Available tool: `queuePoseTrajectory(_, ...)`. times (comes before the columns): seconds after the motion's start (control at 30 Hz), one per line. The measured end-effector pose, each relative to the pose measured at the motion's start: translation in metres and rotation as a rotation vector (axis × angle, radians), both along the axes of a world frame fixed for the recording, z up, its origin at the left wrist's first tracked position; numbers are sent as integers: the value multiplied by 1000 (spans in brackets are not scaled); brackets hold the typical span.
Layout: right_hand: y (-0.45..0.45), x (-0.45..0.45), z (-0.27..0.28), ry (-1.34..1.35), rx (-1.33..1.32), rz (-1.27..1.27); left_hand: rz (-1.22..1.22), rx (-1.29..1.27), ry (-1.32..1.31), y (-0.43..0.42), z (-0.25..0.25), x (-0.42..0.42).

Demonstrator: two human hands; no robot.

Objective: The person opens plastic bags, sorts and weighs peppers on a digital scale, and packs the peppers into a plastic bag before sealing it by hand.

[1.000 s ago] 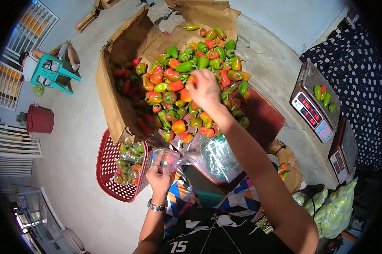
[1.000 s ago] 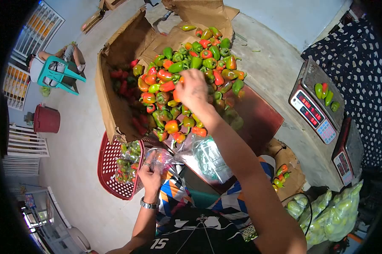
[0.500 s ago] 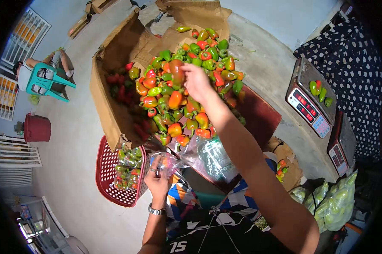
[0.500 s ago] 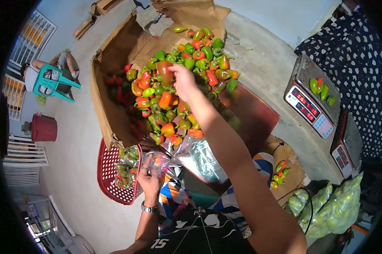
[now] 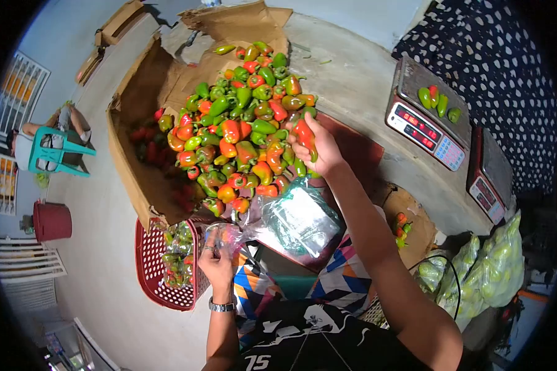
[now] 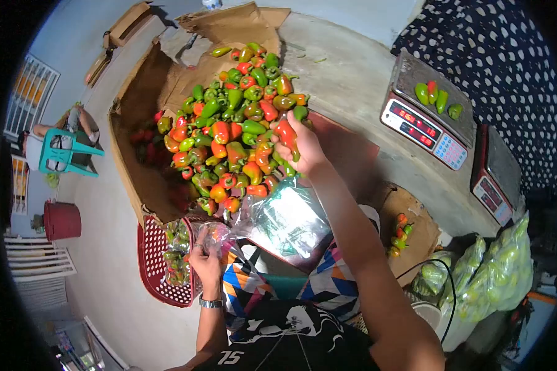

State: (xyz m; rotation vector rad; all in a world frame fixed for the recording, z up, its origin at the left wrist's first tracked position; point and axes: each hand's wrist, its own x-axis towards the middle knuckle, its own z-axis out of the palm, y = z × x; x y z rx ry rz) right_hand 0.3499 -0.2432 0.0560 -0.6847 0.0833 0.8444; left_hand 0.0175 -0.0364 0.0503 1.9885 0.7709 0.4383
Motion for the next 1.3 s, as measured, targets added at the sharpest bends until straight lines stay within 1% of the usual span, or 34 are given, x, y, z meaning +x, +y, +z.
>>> queuePoseTrajectory(0.03,-11,-3,-12,-8,32,8,-5,-20,-30,0,-4,-1)
queuePoseTrajectory(0.1,-36,-5,-35,-15,-17,-84,-10,-53,-95,4,-13,-3)
queuePoseTrajectory(0.17,-79,2,-51,-14,-62,-165,-16,-52,-87,9,-17,-8)
queuePoseTrajectory(0.23,-108,1,-11,-39,-492,-563,-20,-58,-82,16,-29,-12)
queuePoseTrajectory(0.27,-137,12,-17,-100,-518,-649,14,-107,-64,13,-21,-10)
queuePoseTrajectory(0.3,-172,28,-22,-166,-544,-737,15,-103,-50,11,-17,-10)
queuePoseTrajectory(0.37,-234,46,-6,-220,-453,-868,14,-93,-25,10,-13,-9)
queuePoseTrajectory(0.4,-262,53,6,-237,-580,-910,29,-109,-24,12,-21,-11)
queuePoseTrajectory(0.43,-292,61,14,-252,-709,-948,17,-80,-19,11,-17,-8)
queuePoseTrajectory(0.5,-382,95,-5,-559,-1056,-952,-4,-20,-4,7,-3,-5)
queuePoseTrajectory(0.53,-413,104,-5,-456,-1181,-1038,16,-66,31,8,-2,-7)
queuePoseTrajectory(0.57,-439,114,-5,-349,-1303,-1120,9,-47,-2,7,-4,-6)
queuePoseTrajectory(0.63,-486,133,-3,-233,-1727,-1119,-5,-6,-67,7,-11,-3)
queuePoseTrajectory(0.73,-502,150,4,-186,-1814,-951,-41,91,-87,9,-15,-1)
queuePoseTrajectory(0.83,-491,159,16,-222,-1888,-751,-25,-15,74,7,-5,-3)
queuePoseTrajectory(0.87,-480,160,24,-153,-1954,-770,-46,56,16,13,-18,-6)
queuePoseTrajectory(0.97,-503,185,-7,-248,-1938,-812,47,-241,36,5,-7,-2)
queuePoseTrajectory(1.0,-482,173,10,-232,-1981,-764,30,-208,32,5,-7,-1)
queuePoseTrajectory(1.1,-464,170,12,-254,-2107,-759,-10,-118,-7,2,-3,3)
queuePoseTrajectory(1.2,-439,161,21,-225,-2261,-789,-7,71,167,25,-34,-21)
queuePoseTrajectory(1.3,-405,152,29,-556,-2478,-994,-18,43,40,8,-12,-6)
